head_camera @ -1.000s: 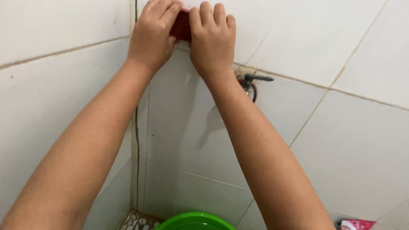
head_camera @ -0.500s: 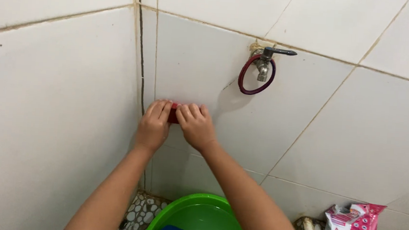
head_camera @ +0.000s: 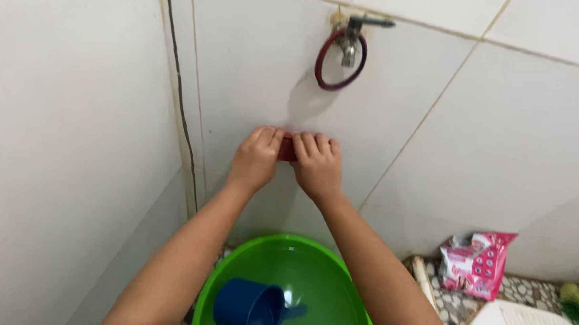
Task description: The recorder uses a red brush and a bucket of water to scrub the tiles and grout on a bathroom wall.
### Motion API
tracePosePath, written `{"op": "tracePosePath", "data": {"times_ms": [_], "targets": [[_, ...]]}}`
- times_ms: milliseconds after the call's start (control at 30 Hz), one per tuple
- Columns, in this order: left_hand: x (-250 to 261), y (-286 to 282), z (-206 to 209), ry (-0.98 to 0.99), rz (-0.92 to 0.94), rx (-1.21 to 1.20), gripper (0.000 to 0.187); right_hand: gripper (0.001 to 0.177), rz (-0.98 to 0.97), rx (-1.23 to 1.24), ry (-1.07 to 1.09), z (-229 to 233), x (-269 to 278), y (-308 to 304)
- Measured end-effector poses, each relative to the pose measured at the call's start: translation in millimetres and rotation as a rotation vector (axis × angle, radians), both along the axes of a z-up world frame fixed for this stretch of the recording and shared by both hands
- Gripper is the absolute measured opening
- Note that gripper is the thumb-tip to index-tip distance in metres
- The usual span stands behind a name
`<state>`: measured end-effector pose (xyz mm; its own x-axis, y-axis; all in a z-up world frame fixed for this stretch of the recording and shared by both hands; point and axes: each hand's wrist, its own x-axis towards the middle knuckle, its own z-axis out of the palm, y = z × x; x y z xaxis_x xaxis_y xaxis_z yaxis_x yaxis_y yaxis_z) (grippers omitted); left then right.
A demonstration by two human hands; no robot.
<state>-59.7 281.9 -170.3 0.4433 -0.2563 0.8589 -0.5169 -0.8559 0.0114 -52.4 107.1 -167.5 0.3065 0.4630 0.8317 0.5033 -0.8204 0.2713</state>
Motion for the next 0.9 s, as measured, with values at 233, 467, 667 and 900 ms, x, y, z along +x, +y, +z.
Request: {"op": "tracePosePath", "data": {"times_ms": [233, 467, 667, 900], "targets": [[-52, -46, -48, 0.542, 0.087, -0.103, 0.037, 0.071, 0.033, 0.206, 0.346, -57, -53, -48], [-93, -59, -137, 1.223, 0.218, -0.497, 0.046, 0.049, 0.002, 1.173, 0.933, -241, -83, -93], [-148, -83, -215, 1.372, 0.178, -0.767, 0.053, 0.04, -0.192, 1.917, 1.417, -394, -146, -126], [-179, -93, -232, 1.48, 0.105, -1.02, 0.049, 0.053, -0.191, 1.1, 1.173, -425, -183, -103]]}}
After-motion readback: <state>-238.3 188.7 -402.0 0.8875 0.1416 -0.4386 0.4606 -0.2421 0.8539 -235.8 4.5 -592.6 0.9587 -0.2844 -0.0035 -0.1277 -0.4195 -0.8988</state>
